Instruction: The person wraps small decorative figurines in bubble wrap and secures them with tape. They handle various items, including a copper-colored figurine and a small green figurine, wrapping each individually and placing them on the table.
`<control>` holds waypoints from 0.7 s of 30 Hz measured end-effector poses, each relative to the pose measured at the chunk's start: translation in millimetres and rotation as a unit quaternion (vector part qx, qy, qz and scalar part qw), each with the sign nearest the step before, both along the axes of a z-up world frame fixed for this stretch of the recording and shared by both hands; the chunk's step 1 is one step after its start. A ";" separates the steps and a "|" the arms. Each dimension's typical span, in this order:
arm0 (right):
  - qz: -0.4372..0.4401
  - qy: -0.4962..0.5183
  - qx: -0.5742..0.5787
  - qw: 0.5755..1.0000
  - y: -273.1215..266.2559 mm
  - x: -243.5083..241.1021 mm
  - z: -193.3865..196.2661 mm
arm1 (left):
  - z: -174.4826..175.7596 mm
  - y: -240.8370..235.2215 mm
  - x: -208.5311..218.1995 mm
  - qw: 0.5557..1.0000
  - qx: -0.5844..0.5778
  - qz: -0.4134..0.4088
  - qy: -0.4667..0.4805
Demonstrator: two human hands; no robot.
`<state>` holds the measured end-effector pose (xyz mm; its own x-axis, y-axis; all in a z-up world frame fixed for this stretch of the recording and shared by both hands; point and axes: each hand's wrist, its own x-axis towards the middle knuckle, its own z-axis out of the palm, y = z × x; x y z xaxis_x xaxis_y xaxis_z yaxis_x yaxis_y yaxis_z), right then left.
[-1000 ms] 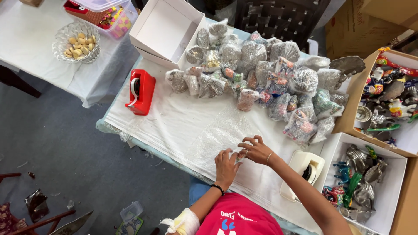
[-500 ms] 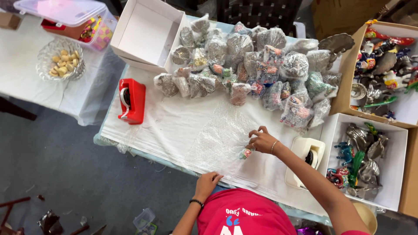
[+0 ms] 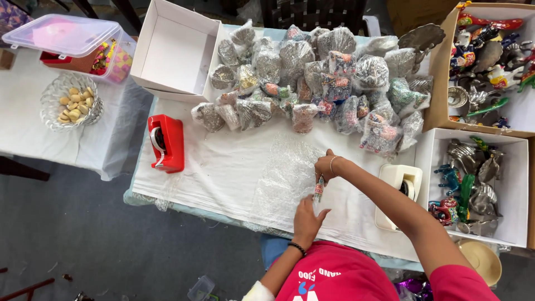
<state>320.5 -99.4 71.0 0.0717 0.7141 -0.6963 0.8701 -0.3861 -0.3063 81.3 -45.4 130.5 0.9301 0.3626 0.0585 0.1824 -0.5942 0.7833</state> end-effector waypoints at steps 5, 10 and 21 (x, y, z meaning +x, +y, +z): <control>-0.034 0.046 -0.056 0.997 19.0 9.2 -24.1 | -106.9 20.5 -44.9 0.994 -0.065 -0.019 0.089; -0.006 0.046 -0.139 0.989 59.1 0.2 -47.3 | -115.5 69.5 -83.9 0.973 -0.111 -0.045 0.198; 0.097 -0.093 -0.194 0.972 81.4 -25.0 -61.4 | -80.3 104.3 -13.3 0.965 0.211 -0.031 0.152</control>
<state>295.4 -17.9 9.6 0.1129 0.4135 -0.9035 0.9643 -0.2648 -0.0007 68.0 58.9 50.2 0.9469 0.3088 -0.0894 0.3188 -0.8662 0.3849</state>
